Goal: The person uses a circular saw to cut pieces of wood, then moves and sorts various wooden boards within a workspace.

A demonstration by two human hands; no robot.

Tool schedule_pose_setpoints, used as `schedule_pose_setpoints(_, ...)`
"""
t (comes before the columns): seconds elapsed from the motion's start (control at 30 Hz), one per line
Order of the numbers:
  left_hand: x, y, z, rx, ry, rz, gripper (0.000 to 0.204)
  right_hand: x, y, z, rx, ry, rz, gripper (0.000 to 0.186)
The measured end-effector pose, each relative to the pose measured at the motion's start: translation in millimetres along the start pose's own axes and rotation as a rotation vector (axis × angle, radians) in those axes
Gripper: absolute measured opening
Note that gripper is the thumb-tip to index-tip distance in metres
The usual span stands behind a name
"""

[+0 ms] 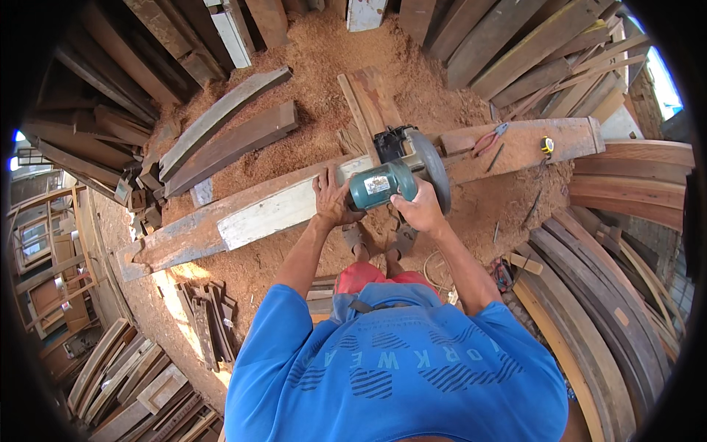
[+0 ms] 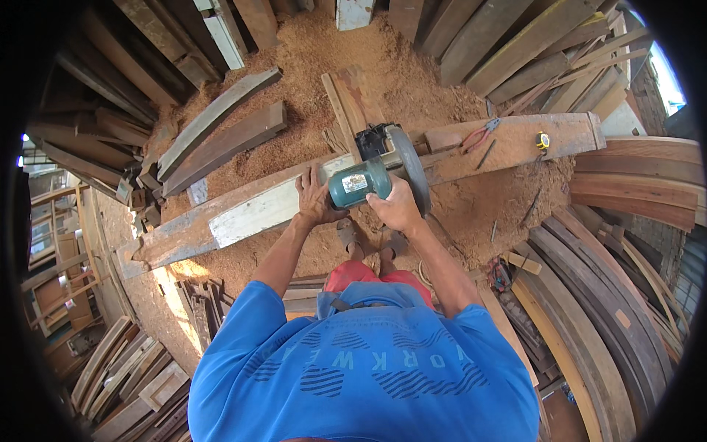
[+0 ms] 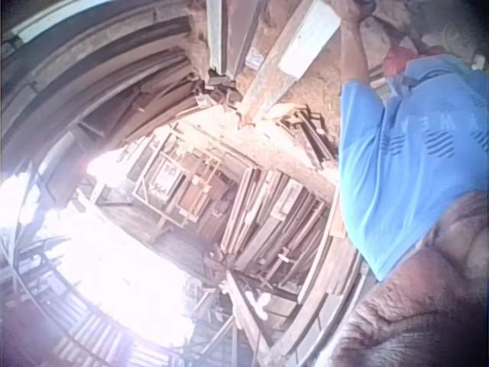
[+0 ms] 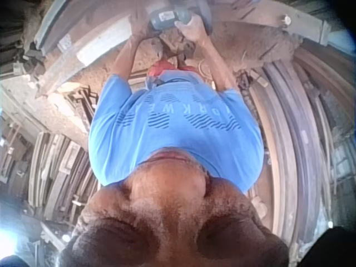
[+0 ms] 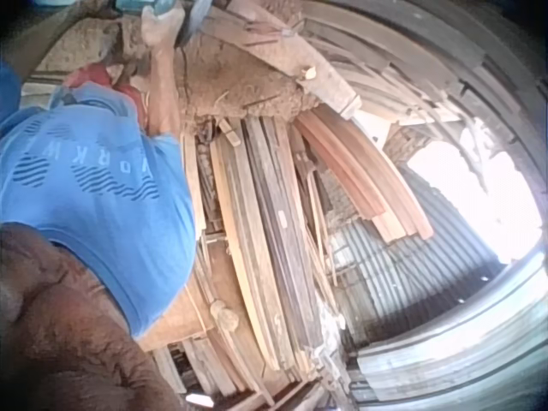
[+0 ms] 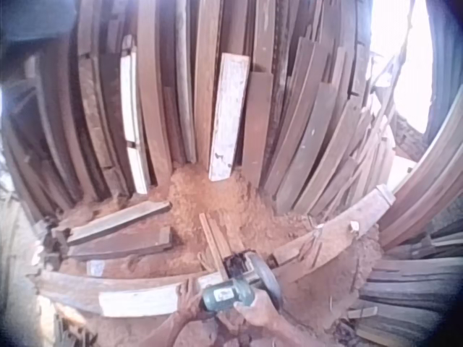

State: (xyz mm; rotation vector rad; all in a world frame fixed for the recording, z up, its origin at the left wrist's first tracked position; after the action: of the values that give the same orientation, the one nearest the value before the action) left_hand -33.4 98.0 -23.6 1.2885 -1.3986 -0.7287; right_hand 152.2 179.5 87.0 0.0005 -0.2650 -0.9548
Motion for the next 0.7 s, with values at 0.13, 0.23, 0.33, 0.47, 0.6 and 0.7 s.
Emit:
schedule_pose_setpoints(0.13,0,-1,0,0.008,-0.007,-0.019,0.111,-3,-1,4,-0.026,0.037,-0.026,0.015)
schedule_pose_setpoints(0.23,0,1,-2,0.006,-0.003,-0.006,0.108,-5,1,2,0.002,0.026,-0.02,0.017)
schedule_pose_setpoints(0.33,0,1,-1,0.013,-0.006,-0.02,0.107,-7,1,1,0.008,0.028,-0.02,0.02)
schedule_pose_setpoints(0.47,-1,1,-1,0.022,-0.001,-0.005,0.109,-12,-1,-6,-0.01,0.036,-0.013,0.025)
schedule_pose_setpoints(0.6,-1,2,-2,0.022,-0.005,-0.012,0.112,-14,0,-6,0.006,0.014,0.009,0.027)
schedule_pose_setpoints(0.7,0,1,-1,0.02,-0.014,-0.033,0.114,-16,-1,-4,0.004,0.061,-0.003,0.026)
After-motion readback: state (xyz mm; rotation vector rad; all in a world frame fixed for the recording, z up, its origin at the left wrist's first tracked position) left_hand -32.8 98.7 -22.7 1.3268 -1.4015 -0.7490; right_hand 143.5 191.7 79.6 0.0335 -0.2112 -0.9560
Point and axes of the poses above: each hand's wrist, its own x-axis away from the middle knuckle, its own y-axis out of the back of the hand, z = x × y, the point moved 10 cm from there along -x, towards the middle knuckle, and after that the axes turned 2 degrees about -x, right-handed, at the moved point
